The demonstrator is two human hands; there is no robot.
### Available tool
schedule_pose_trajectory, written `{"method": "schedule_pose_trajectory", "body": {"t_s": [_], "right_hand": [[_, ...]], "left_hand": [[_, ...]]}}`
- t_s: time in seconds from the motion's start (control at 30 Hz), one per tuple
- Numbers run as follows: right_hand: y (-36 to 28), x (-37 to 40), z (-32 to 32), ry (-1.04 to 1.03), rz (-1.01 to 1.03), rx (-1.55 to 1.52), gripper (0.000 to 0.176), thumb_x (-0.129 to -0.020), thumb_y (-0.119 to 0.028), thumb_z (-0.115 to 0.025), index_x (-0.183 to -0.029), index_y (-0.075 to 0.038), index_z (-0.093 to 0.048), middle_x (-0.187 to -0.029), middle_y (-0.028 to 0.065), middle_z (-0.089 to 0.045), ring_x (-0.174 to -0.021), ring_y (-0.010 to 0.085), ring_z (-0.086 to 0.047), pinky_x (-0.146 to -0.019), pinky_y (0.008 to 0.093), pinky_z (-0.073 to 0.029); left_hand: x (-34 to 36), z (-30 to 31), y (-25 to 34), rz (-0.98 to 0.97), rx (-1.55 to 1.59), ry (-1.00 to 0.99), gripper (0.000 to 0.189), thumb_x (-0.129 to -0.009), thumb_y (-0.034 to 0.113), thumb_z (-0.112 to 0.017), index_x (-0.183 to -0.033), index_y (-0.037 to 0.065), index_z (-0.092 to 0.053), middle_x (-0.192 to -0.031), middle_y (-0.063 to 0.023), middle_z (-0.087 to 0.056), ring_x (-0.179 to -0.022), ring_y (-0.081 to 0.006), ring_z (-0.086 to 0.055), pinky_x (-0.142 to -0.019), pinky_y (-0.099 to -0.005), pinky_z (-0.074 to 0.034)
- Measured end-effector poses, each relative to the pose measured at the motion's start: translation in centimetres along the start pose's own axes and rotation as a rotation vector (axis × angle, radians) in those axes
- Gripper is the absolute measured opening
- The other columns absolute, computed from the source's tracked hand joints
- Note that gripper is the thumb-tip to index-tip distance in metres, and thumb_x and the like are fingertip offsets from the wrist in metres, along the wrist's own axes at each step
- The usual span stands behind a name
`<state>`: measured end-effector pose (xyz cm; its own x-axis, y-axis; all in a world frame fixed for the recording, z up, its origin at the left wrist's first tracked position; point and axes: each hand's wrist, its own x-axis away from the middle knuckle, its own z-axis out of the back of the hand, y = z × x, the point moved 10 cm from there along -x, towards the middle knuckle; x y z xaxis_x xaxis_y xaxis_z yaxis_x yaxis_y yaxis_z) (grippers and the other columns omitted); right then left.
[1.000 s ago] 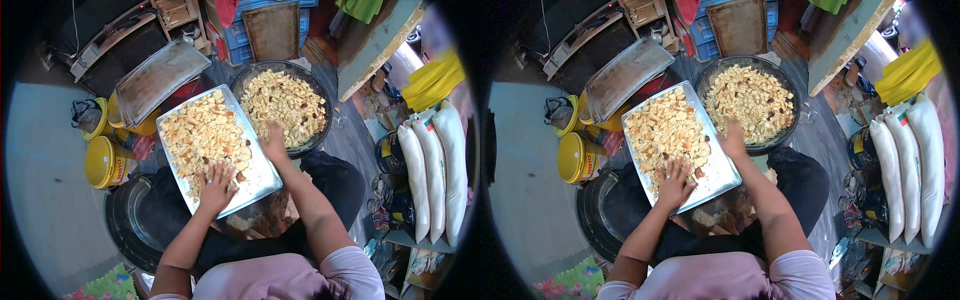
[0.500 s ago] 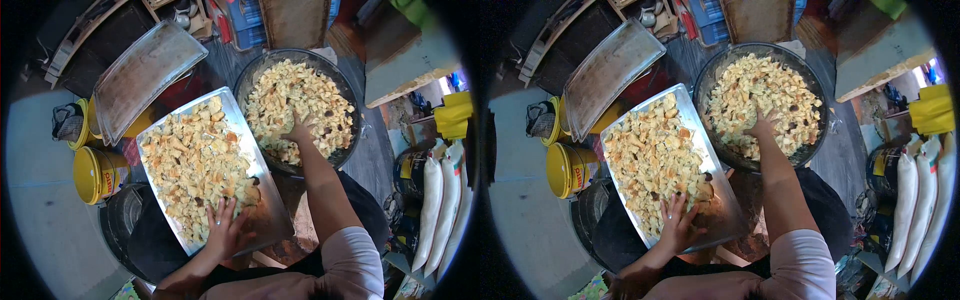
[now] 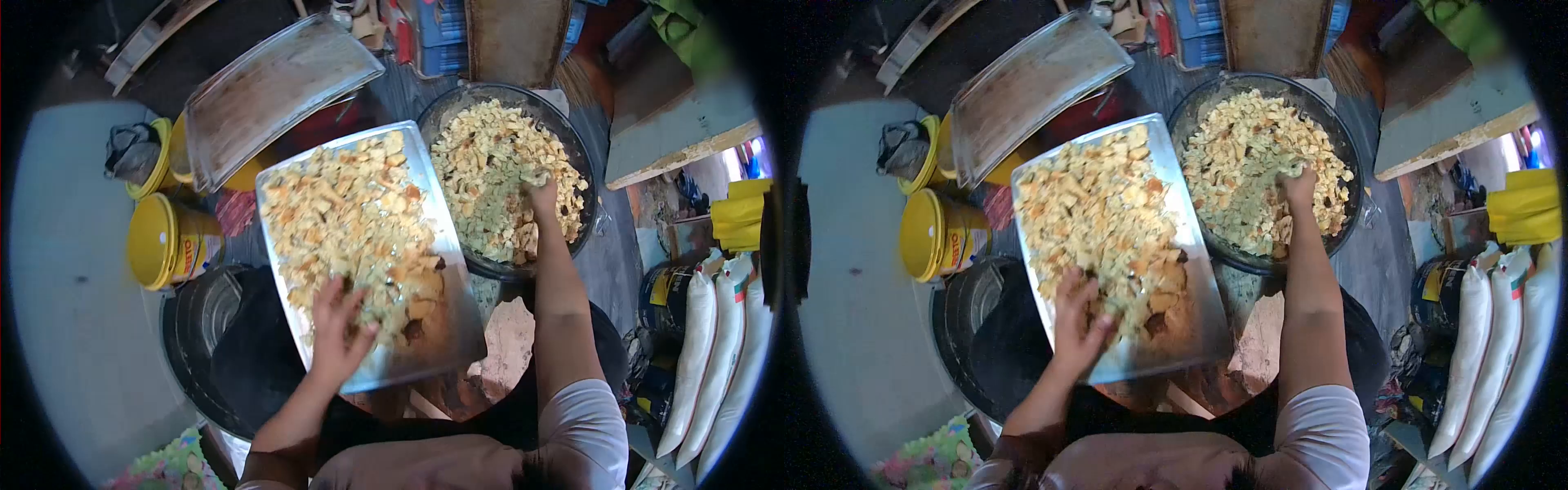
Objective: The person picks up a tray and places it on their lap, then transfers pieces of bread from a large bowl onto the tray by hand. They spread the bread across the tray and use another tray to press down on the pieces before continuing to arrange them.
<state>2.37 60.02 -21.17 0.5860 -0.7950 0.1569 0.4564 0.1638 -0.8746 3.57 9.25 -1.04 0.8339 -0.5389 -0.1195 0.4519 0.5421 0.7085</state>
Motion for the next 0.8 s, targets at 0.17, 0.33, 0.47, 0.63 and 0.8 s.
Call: {"method": "schedule_pose_trajectory", "body": {"t_s": [0.17, 0.33, 0.47, 0.63, 0.8], "right_hand": [[-11.7, 7.0, 1.4, -0.069, 0.244, -0.448, 0.048, -0.075, 0.005, -0.065, -0.119, -0.002, -0.046, -0.102, 0.0127, -0.062, -0.085, 0.0216, -0.063, -0.073, 0.0316, -0.052], [-20.8, 19.8, -2.2, -0.251, 0.133, -0.447, 0.050, -0.066, 0.006, -0.068, -0.110, -0.008, -0.050, -0.101, 0.0115, -0.061, -0.084, 0.0182, -0.063, -0.066, 0.0274, -0.054], [-24.6, 31.5, -9.1, -0.531, 0.407, -0.268, 0.055, -0.061, 0.001, -0.072, -0.111, -0.012, -0.052, -0.111, 0.0116, -0.056, -0.093, 0.0247, -0.062, -0.076, 0.0332, -0.054], [-25.6, 42.0, -14.0, -0.740, 0.725, 0.163, 0.059, -0.062, -0.012, -0.075, -0.117, -0.022, -0.056, -0.120, 0.0222, -0.049, -0.108, 0.0405, -0.054, -0.090, 0.0420, -0.048], [-24.5, 44.4, -15.0, -0.597, 0.977, 0.065, 0.058, -0.061, -0.012, -0.075, -0.116, -0.017, -0.055, -0.094, 0.0152, -0.054, -0.094, 0.0373, -0.053, -0.084, 0.0438, -0.043]], "left_hand": [[2.6, 6.3, -4.5, 0.163, 0.396, 0.370, 0.037, -0.086, 0.011, -0.060, -0.121, 0.000, -0.053, -0.132, -0.0179, -0.045, -0.125, -0.0294, -0.043, -0.104, -0.0381, -0.032], [5.1, 5.6, -7.1, 0.366, 1.107, 0.484, 0.025, -0.093, 0.007, -0.053, -0.116, -0.002, -0.052, -0.109, -0.0098, -0.056, -0.099, -0.0170, -0.054, -0.088, -0.0277, -0.043], [6.1, 3.4, -7.2, 0.441, 1.322, 0.408, 0.030, -0.097, 0.022, -0.048, -0.119, 0.001, -0.047, -0.102, -0.0094, -0.057, -0.088, -0.0162, -0.056, -0.078, -0.0280, -0.048], [6.3, 1.5, -7.8, 0.388, 1.270, 0.430, 0.051, -0.098, 0.037, -0.044, -0.136, 0.004, -0.035, -0.123, -0.0116, -0.046, -0.101, -0.0153, -0.050, -0.087, -0.0292, -0.044], [5.9, 0.4, -8.3, 0.366, 1.217, 0.441, 0.056, -0.098, 0.038, -0.044, -0.142, 0.006, -0.030, -0.130, -0.0086, -0.042, -0.111, -0.0144, -0.043, -0.094, -0.0288, -0.036]]}}
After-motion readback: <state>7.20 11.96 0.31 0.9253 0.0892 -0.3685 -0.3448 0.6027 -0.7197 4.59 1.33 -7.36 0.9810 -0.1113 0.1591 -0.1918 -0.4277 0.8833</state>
